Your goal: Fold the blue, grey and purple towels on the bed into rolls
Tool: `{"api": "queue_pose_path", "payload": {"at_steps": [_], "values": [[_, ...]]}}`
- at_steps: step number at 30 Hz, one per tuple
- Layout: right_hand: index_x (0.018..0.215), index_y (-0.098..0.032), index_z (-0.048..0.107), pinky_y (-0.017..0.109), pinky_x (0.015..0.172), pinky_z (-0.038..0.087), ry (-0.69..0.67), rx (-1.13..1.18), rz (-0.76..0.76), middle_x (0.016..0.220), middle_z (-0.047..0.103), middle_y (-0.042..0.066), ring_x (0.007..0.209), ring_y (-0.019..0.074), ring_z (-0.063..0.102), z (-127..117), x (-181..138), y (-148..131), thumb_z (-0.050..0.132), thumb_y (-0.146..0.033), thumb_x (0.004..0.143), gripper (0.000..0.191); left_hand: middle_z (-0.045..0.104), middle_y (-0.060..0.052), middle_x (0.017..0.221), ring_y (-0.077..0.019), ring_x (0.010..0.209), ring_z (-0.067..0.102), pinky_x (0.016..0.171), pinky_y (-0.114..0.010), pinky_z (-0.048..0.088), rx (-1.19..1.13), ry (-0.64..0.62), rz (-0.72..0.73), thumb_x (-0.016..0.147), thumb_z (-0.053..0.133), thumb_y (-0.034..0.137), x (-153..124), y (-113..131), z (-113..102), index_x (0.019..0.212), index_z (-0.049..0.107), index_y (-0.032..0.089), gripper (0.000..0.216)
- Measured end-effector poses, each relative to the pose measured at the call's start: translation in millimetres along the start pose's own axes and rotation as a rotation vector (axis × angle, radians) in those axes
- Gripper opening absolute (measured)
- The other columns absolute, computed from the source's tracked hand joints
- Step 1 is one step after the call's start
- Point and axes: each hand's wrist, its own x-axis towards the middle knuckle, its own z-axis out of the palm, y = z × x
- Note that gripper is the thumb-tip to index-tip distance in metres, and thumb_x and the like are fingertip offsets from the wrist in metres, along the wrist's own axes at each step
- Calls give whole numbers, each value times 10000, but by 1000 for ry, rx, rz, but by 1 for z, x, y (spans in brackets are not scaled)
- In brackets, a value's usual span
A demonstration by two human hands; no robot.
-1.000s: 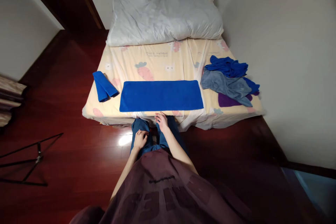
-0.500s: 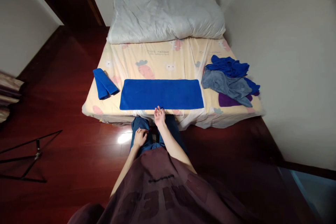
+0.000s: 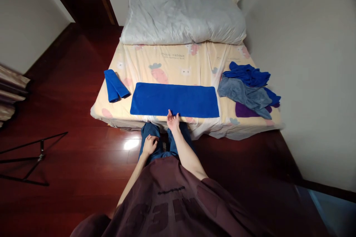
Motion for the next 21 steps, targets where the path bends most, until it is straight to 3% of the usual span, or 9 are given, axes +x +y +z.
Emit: {"api": "queue_pose_path", "payload": {"at_steps": [4,9,16,21], "values": [[1082,-213,603,376,991,612,-30,66,30,1350,696,112,1243,143,664,8,6,-3,314,-554,1056,448,778,-66,1081,-230,1120,675,1243,-481,287,-7,1,0,908,448,212,0,1,-1,951,726,223,281],[1057,-218,638,354,960,618,-13,90,10,1332,712,74,1150,129,706,13,8,3,320,-465,1063,402,777,-66,1084,-228,1125,673,1244,-481,282,3,-12,-7,904,459,200,-2,3,-3,968,728,211,277],[976,-232,639,272,829,634,58,215,-9,1273,746,25,836,89,730,7,6,11,424,-348,1020,248,770,-66,1109,-224,1143,659,1246,-473,271,47,-44,-39,916,461,201,-1,9,-6,971,734,204,279],[848,-232,590,291,793,633,65,316,-18,1217,772,31,503,65,559,8,6,11,499,-355,1001,216,775,-62,1114,-243,1173,651,1247,-485,267,98,-123,-60,905,475,207,7,12,-10,1019,747,215,295]]}}
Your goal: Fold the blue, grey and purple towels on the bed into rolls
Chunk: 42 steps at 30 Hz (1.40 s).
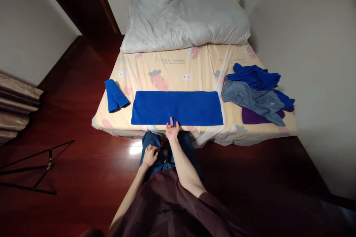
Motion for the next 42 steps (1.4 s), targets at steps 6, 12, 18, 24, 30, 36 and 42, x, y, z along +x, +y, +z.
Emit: {"api": "queue_pose_path", "payload": {"at_steps": [6,12,18,24,30,36,42], "values": [[913,-222,662,266,771,622,4,15,-9,1176,785,4,355,35,360,9,1,-4,489,-339,1002,227,787,-34,1087,-216,1047,724,989,-323,517,-104,-268,61,952,422,285,47,23,-50,1121,729,230,355],[907,-237,677,279,732,630,46,-22,-2,1098,800,-16,418,65,465,9,-3,-5,536,-364,956,195,793,-32,957,-189,871,736,852,-268,537,-56,-164,231,982,408,357,176,86,-131,1193,705,178,406],[663,-241,495,334,844,627,79,-36,32,1162,784,22,385,57,394,3,-1,-8,508,-462,985,391,797,-57,996,-186,1058,725,963,-250,508,346,-242,166,979,423,214,330,147,-165,1356,631,154,435],[871,-272,619,338,853,615,152,-95,31,1209,766,2,436,73,498,-2,6,-8,453,-466,1018,295,725,-224,1182,-339,1177,673,986,-422,539,508,-324,-6,893,555,172,406,164,-143,1337,642,66,465],[922,-272,641,330,879,598,156,-56,84,1192,767,-9,534,79,573,-3,5,-10,441,-456,1043,298,646,-219,1327,-333,1249,625,1038,-422,514,488,-207,-59,942,569,281,421,164,-133,1404,577,104,494],[892,-264,617,364,907,597,138,-153,77,1229,757,0,502,92,484,-2,2,-12,431,-494,1038,329,737,-110,837,-230,753,727,833,-375,586,106,-304,-134,921,569,156,429,160,-134,1313,601,73,403],[967,-274,638,353,883,593,173,-243,53,1249,746,19,695,123,628,3,2,-13,428,-484,1031,304,643,-117,597,-281,680,705,798,-440,575,155,-312,-212,990,525,297,431,157,-130,956,724,41,326]]}}
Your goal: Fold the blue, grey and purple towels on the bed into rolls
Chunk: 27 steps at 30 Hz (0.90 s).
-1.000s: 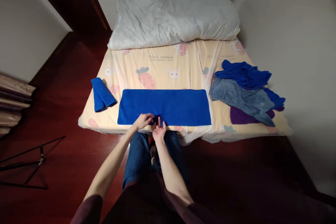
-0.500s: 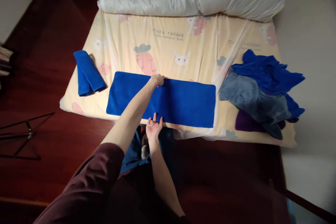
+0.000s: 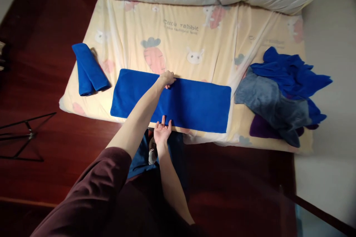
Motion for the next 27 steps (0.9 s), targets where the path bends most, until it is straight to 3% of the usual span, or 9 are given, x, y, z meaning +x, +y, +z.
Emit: {"api": "queue_pose_path", "payload": {"at_steps": [6,13,17,21,25,27], "values": [[1016,-281,655,310,903,589,-34,23,6,1303,724,-24,612,83,571,0,-2,-2,426,-409,1044,264,677,-112,709,-242,757,712,881,-378,538,-137,263,95,1005,494,325,1,1,-5,969,713,92,322],[1059,-289,639,297,881,593,-26,65,27,1376,691,-18,772,90,649,2,-5,-2,468,-428,1041,221,681,-121,753,-253,842,703,909,-376,525,-3,225,62,994,512,376,-2,-3,5,995,715,93,348],[1073,-286,628,300,874,600,-22,28,28,1381,689,-6,721,88,628,-2,-8,-4,477,-412,1037,200,696,-140,854,-251,921,687,917,-362,514,-80,371,92,971,532,342,-6,-5,5,997,716,96,308],[1055,-292,631,289,876,598,-114,5,-7,1454,633,-26,737,72,640,2,-16,-13,433,-420,1053,236,702,-131,909,-235,964,672,931,-335,502,-200,458,147,948,545,335,-19,2,-6,950,716,119,275],[1097,-320,648,306,878,597,-219,-53,-63,1341,689,-27,928,102,707,11,-34,-30,381,-401,1064,281,700,-107,854,-235,915,672,874,-321,505,-315,510,191,930,558,333,-41,8,-24,866,707,144,249],[1059,-285,661,292,791,602,-232,-103,-104,1258,715,11,891,121,711,14,-48,-39,405,-440,1055,300,690,-88,808,-225,880,667,834,-302,500,-362,560,211,927,564,344,-56,10,-36,834,699,153,252]]}}
